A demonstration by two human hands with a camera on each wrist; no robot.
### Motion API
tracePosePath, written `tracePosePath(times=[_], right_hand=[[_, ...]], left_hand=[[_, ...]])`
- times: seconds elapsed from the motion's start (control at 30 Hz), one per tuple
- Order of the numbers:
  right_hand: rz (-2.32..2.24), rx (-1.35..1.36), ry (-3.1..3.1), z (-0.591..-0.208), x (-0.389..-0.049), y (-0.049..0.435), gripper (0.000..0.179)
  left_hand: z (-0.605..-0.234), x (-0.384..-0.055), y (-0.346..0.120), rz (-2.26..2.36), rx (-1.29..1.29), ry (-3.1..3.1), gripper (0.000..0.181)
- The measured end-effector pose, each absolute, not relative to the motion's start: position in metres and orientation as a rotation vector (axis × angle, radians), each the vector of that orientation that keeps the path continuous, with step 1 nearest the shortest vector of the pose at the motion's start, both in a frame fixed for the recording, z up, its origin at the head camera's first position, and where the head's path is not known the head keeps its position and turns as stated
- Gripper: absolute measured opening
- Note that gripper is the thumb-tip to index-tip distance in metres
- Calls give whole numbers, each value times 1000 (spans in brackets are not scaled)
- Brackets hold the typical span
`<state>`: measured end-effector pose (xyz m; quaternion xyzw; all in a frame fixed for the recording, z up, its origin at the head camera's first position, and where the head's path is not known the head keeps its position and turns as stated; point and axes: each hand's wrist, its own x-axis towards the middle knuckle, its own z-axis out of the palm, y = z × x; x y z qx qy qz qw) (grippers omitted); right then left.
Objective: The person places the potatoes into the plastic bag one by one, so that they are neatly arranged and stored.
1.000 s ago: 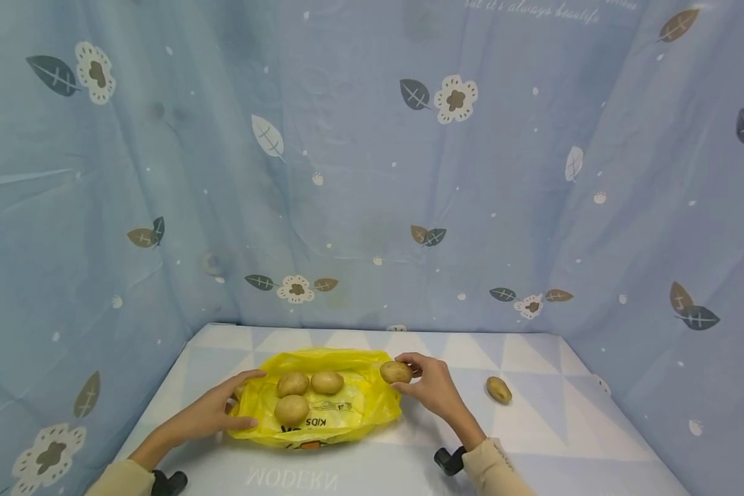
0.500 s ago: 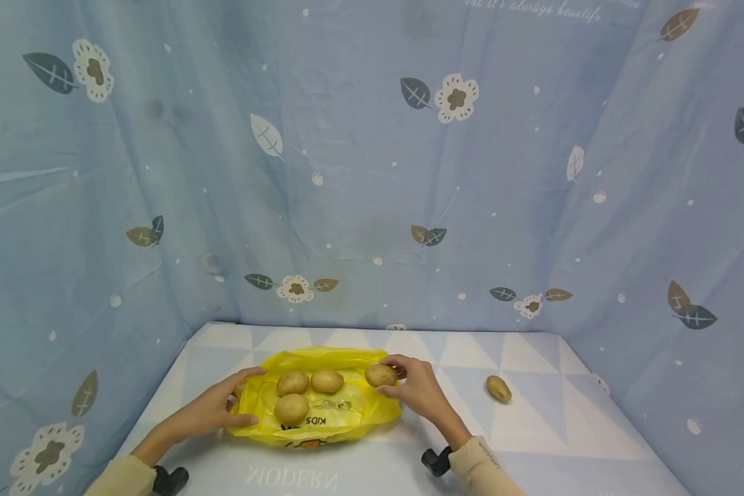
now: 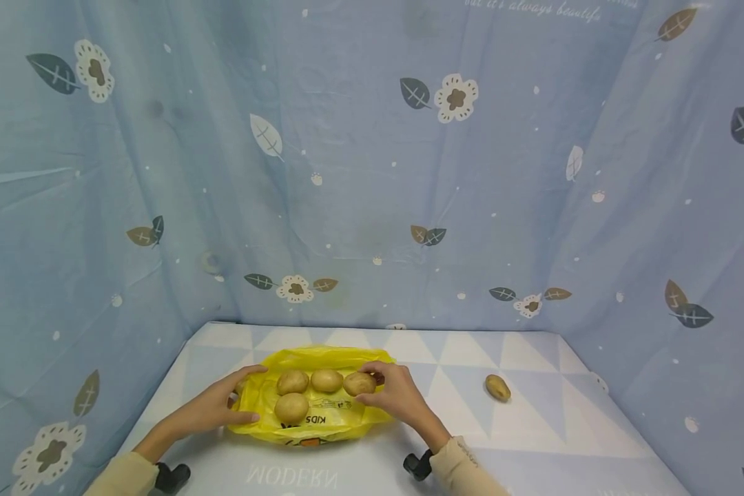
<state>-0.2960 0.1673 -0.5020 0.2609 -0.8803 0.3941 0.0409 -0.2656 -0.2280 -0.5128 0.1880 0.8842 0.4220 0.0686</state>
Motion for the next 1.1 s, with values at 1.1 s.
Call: tracePosePath(times=[1.1], right_hand=[[1195, 859, -2778, -527, -292, 108, 42]], left_hand=[[-510, -263, -228, 1261, 568, 2669, 86]])
